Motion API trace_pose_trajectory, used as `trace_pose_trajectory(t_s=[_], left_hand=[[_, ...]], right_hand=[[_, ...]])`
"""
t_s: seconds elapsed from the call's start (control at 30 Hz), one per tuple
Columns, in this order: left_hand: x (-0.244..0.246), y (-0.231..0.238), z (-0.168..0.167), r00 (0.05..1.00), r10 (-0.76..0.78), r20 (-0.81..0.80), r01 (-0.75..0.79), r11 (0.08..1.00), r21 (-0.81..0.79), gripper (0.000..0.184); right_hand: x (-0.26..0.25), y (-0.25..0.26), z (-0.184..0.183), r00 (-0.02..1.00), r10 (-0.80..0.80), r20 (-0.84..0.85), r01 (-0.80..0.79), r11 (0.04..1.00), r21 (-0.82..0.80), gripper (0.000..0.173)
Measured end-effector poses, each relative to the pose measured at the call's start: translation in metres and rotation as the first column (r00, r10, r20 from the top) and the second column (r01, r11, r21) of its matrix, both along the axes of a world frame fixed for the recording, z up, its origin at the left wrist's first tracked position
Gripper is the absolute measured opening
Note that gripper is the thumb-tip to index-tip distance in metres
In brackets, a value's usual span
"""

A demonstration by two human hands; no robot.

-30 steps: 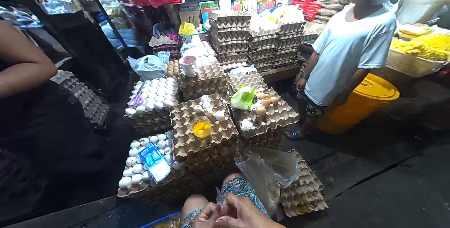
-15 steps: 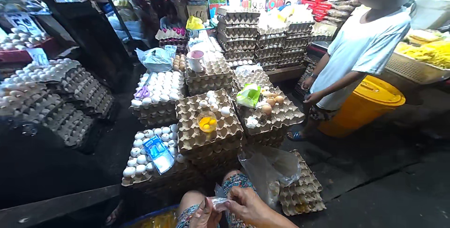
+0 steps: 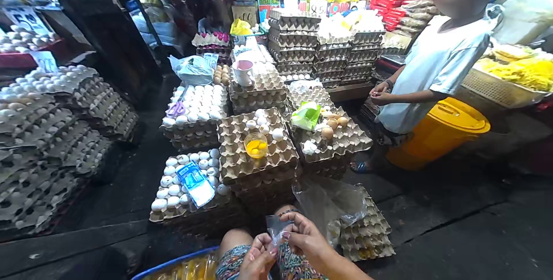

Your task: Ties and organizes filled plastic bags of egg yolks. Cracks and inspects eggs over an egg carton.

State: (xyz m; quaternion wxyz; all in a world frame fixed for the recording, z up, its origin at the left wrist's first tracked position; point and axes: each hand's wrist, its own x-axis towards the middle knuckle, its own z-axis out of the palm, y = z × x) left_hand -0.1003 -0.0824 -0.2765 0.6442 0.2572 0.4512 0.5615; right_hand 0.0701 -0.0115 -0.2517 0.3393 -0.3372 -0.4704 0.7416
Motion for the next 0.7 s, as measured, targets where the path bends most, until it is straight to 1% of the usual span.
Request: trace_pose_trajectory(t_s=[0.03, 0.1, 0.17, 0.2, 0.27, 0.33, 0.43, 0.53, 0.6, 0.67, 0.7], left_hand=[[0.000, 0.000, 0.000, 0.999, 0.026, -0.026, -0.026, 1.000, -0.001, 0.020], [0.001, 0.000, 0.001, 0.988, 0.072, -0.136, -0.072, 0.997, 0.002, 0.016], [0.003, -0.001, 0.002, 0.966, 0.092, -0.241, -0.097, 0.995, -0.010, 0.015], [0.003, -0.002, 0.002, 0.959, 0.095, -0.267, -0.103, 0.995, -0.017, 0.015], [0.004, -0.001, 0.001, 0.963, 0.114, -0.245, -0.127, 0.991, -0.036, 0.014], [0.006, 0.000, 0.006, 0.976, 0.155, -0.151, -0.171, 0.980, -0.099, 0.015], [0.003, 0.002, 0.013, 0.983, 0.181, 0.008, -0.175, 0.962, -0.211, 0.018], [0.003, 0.001, 0.017, 0.970, 0.193, 0.146, -0.157, 0.961, -0.229, 0.019], [0.004, 0.000, 0.014, 0.972, 0.180, 0.149, -0.153, 0.972, -0.181, 0.018], [0.004, -0.001, 0.009, 0.981, 0.171, 0.094, -0.159, 0.980, -0.117, 0.017], [0.003, -0.001, 0.006, 0.983, 0.169, 0.072, -0.162, 0.982, -0.094, 0.016]], right_hand=[[-0.001, -0.001, 0.000, 0.999, 0.001, -0.039, -0.003, 0.998, -0.064, 0.033], [-0.002, -0.002, -0.003, 0.994, 0.022, -0.104, -0.038, 0.986, -0.160, 0.032], [-0.001, -0.003, -0.005, 0.982, 0.078, -0.174, -0.112, 0.975, -0.192, 0.031], [-0.001, -0.004, -0.006, 0.974, 0.116, -0.194, -0.153, 0.970, -0.188, 0.029], [-0.002, -0.004, -0.009, 0.962, 0.191, -0.197, -0.223, 0.962, -0.157, 0.026], [-0.004, -0.004, -0.013, 0.954, 0.247, -0.168, -0.268, 0.957, -0.111, 0.025], [-0.007, -0.007, -0.013, 0.958, 0.273, -0.084, -0.276, 0.961, -0.026, 0.030], [-0.008, -0.008, -0.008, 0.961, 0.254, 0.106, -0.263, 0.961, 0.084, 0.046], [-0.009, -0.006, -0.009, 0.933, 0.228, 0.278, -0.281, 0.945, 0.168, 0.053], [-0.012, -0.006, -0.013, 0.896, 0.183, 0.404, -0.302, 0.919, 0.253, 0.052], [-0.013, -0.005, -0.014, 0.884, 0.177, 0.433, -0.316, 0.908, 0.276, 0.049]])
